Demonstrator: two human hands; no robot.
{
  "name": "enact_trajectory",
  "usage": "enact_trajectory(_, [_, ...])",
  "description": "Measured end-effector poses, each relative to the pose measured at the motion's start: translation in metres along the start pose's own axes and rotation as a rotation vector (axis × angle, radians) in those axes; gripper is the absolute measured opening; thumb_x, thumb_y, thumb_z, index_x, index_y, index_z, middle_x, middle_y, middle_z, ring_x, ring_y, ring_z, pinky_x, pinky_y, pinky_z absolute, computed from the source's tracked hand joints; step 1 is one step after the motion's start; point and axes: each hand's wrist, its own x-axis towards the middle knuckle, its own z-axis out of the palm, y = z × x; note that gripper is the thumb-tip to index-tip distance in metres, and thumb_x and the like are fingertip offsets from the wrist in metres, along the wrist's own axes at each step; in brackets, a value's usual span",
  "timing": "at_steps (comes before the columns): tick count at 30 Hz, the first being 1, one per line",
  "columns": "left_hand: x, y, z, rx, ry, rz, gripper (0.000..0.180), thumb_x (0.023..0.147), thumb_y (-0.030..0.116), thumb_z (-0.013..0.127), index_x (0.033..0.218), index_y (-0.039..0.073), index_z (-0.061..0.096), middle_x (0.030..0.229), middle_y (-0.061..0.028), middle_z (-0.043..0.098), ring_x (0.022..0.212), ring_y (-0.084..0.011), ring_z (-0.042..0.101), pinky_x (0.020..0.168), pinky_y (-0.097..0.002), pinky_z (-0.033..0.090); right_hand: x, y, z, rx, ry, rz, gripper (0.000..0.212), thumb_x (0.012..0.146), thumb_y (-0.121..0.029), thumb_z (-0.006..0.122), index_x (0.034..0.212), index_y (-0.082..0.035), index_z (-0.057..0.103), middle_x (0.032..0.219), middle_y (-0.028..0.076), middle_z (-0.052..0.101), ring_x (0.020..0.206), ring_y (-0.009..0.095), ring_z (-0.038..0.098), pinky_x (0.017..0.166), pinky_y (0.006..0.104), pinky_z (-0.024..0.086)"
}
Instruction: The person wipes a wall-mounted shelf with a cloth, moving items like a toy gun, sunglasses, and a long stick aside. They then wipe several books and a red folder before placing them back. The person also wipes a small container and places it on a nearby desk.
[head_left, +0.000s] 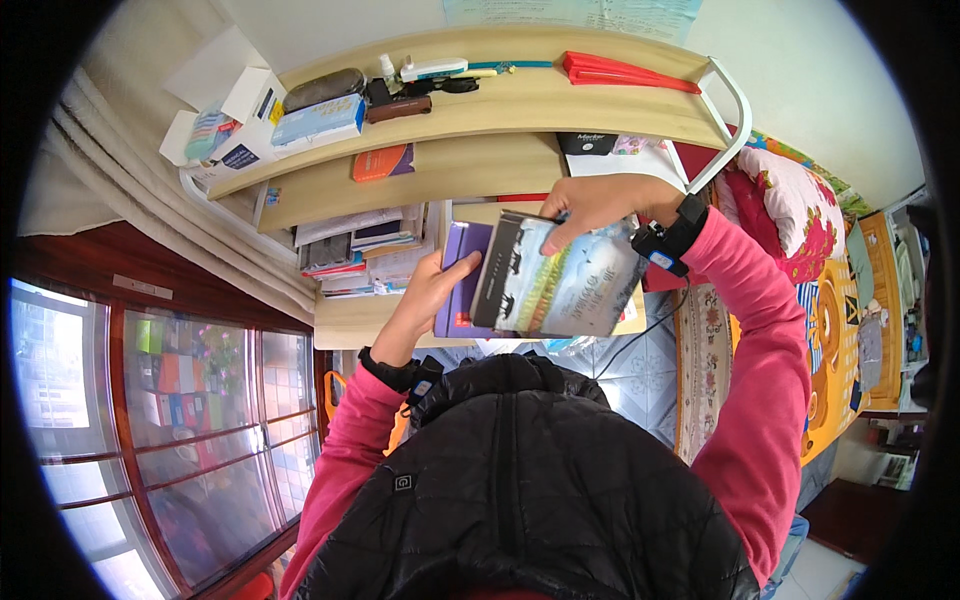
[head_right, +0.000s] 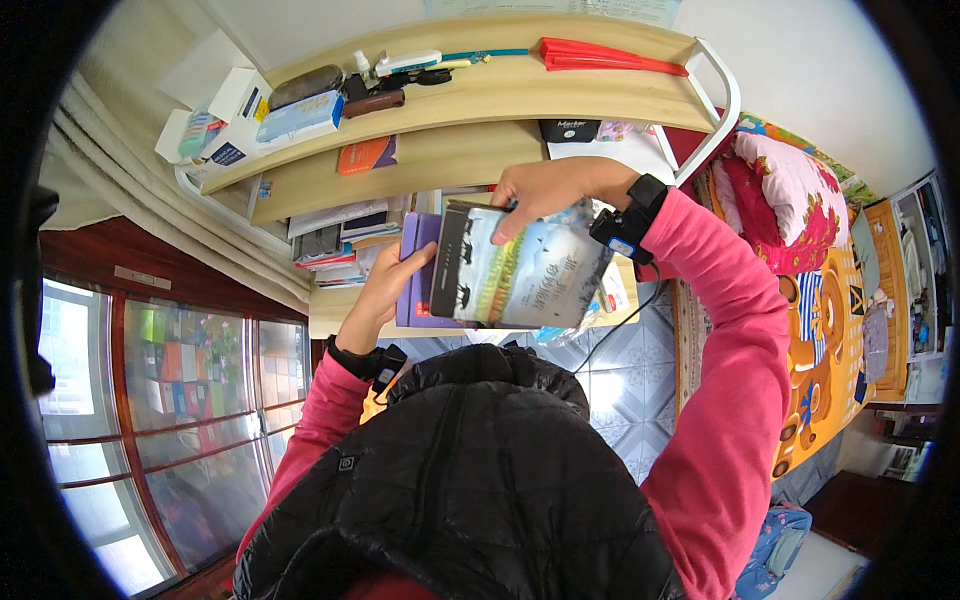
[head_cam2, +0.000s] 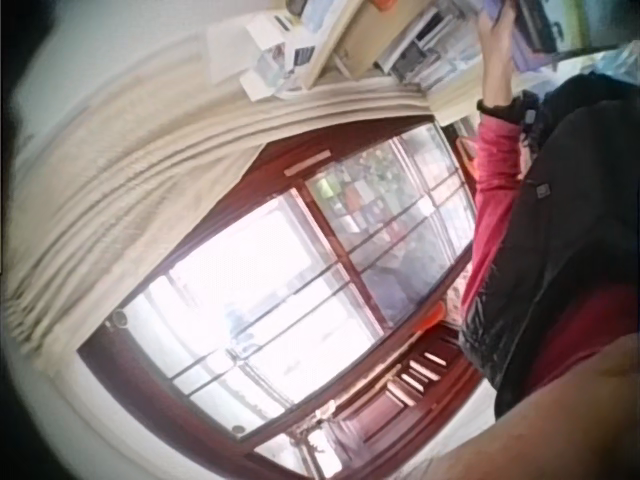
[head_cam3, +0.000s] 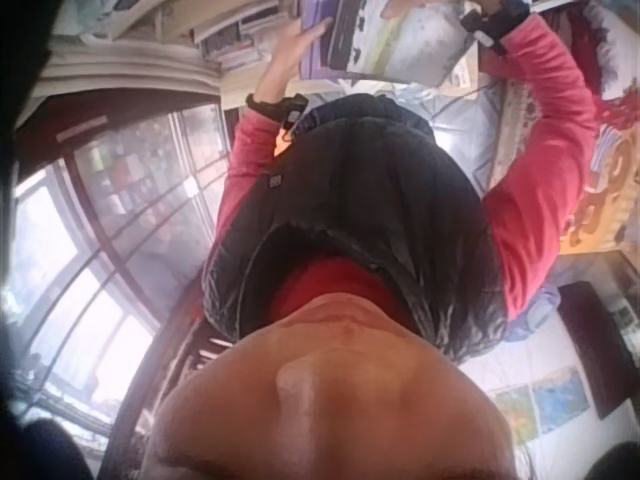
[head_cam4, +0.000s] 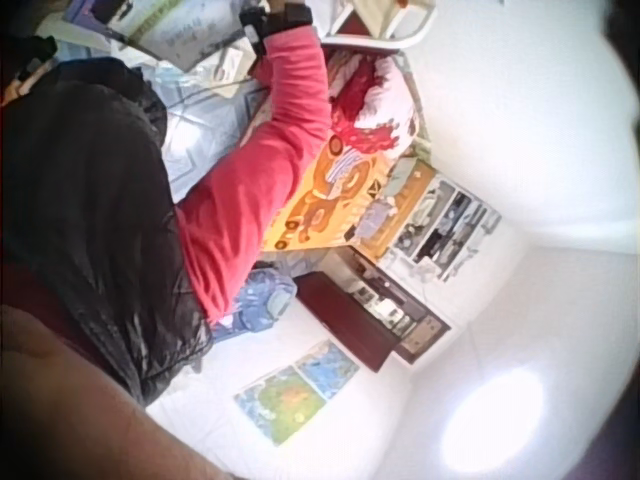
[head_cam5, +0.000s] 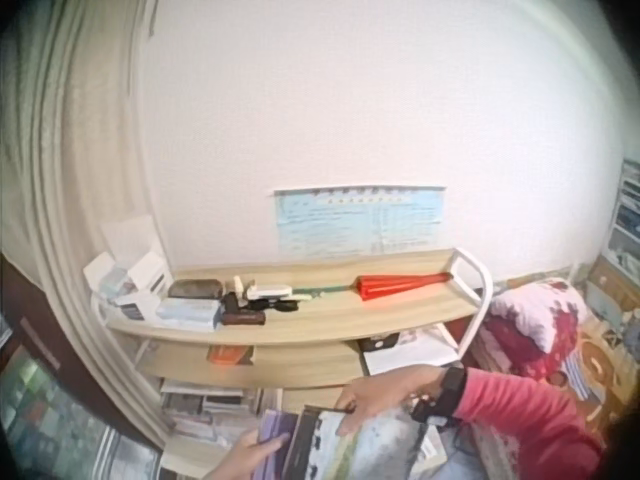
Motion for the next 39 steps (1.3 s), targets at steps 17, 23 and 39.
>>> enact_trajectory(17, [-0.001, -0.033, 0.014, -0.210, 0.212, 0.117, 0.022, 0.087, 0.004, 0.064, 0.108, 0.002, 0.058, 0.097, -0.0021, 0.064, 0.080, -0.0098, 0.060, 0.070, -0.0251, 0.048, 0.049, 0.006, 0.062, -0.198, 1.224, -0.216, 0.023, 0.080, -0.012, 0.068, 0.101, -0.003, 0.066, 0.097, 0.015, 0.060, 0.085, 0.034, 0.060, 0.074, 0.0395, 0.049])
enact_trajectory(23, [-0.005, -0.026, 0.033, -0.219, 0.381, 0.377, 0.029, 0.086, -0.001, 0.063, 0.114, 0.002, 0.055, 0.100, -0.0017, 0.061, 0.088, -0.0087, 0.056, 0.080, -0.0239, 0.045, 0.060, -0.041, 0.112, -0.613, 1.267, -0.664, 0.050, 0.076, -0.009, 0.064, 0.125, -0.012, 0.056, 0.142, 0.014, 0.043, 0.130, 0.037, 0.040, 0.103, 0.0547, 0.033])
enact_trajectory(39, [-0.012, -0.018, 0.045, -0.362, 0.499, 0.449, 0.025, 0.094, 0.015, 0.059, 0.114, 0.002, 0.055, 0.101, -0.0040, 0.060, 0.086, -0.0111, 0.057, 0.078, -0.0270, 0.046, 0.075, 0.005, 0.133, -0.467, 1.605, -0.319, 0.050, 0.081, -0.001, 0.052, 0.131, -0.003, 0.049, 0.137, 0.021, 0.045, 0.131, 0.039, 0.039, 0.108, 0.0475, 0.031])
